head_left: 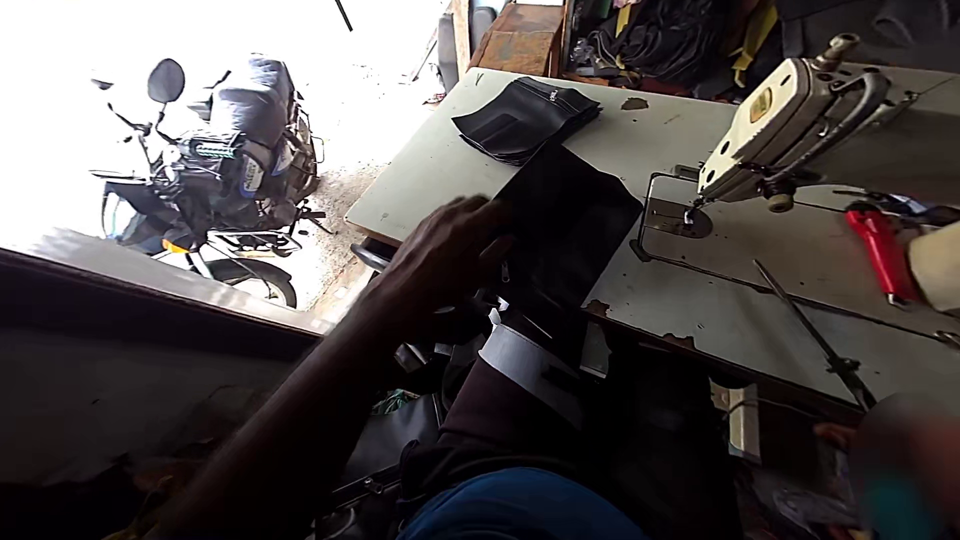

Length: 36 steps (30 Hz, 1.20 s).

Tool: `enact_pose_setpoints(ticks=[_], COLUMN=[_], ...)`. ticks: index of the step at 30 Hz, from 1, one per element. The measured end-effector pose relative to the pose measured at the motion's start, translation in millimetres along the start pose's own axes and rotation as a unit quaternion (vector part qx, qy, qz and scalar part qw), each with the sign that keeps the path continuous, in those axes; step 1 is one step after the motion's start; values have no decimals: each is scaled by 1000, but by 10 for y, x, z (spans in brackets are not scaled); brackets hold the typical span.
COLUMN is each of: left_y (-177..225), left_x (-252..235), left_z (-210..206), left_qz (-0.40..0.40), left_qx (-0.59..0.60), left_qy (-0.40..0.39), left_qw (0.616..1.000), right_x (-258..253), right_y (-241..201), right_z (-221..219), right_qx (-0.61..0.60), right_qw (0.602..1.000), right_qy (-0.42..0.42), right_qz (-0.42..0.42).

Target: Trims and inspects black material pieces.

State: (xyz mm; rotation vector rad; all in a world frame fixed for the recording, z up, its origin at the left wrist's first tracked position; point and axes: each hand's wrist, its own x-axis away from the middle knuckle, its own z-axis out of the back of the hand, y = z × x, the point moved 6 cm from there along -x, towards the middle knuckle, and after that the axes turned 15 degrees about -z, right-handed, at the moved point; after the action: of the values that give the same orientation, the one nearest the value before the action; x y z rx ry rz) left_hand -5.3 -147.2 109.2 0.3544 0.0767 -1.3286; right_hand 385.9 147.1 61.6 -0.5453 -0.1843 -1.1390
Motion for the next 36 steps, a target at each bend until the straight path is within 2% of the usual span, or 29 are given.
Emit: enact_pose_setpoints(ticks=[2,5,8,12,14,15,18,20,22,24,28,33,36], left_y=[-93,-356,-689,-800,-803,-807,-815,-812,-806,-805,-810,-818,-839], left_x=[-451,-895,-1050,-1116,-1113,-1108,-1108,-1113,-1112,-1108,-1109,-1104,-1105], left_z=[-195,-702,-1173,-1273,-1258,-1260,-1249,-1227,-1209,-1208,-1220,-1219,-1226], left_qz=[-67,-125,-87,-64,-61,-61,-58,-54,-58,-58,-54,-51,-40], left_qx=[-33,-104,-69,-29,-33,-35,-29,-24,-22,-19,-19,-15,-10], left_qy=[50,43,-2,-26,-23,-20,-11,-12,-2,3,2,-6,-10], left_qw=[996,986,994,997,997,997,998,998,998,998,998,999,999], right_x=[-188,-524,-685,-710,-614,-569,-559,-670,-870,-1048,-1301,-1537,-1555], right_y=[-52,-92,-177,-352,-639,-825,-1509,-1955,-2265,-2507,-2773,-2721,-2731], right_z=[15,-73,-102,19,163,212,123,-119,-377,-544,-738,-840,-846], right_qx=[18,46,46,102,166,162,17,-136,-266,-327,-372,-410,-393], right_qw=[998,994,996,990,981,983,968,946,923,902,854,868,877], right_qy=[44,92,71,-28,-6,40,217,217,175,163,230,178,193], right_qz=[-29,-38,-41,-94,-103,-76,121,197,218,229,282,214,196])
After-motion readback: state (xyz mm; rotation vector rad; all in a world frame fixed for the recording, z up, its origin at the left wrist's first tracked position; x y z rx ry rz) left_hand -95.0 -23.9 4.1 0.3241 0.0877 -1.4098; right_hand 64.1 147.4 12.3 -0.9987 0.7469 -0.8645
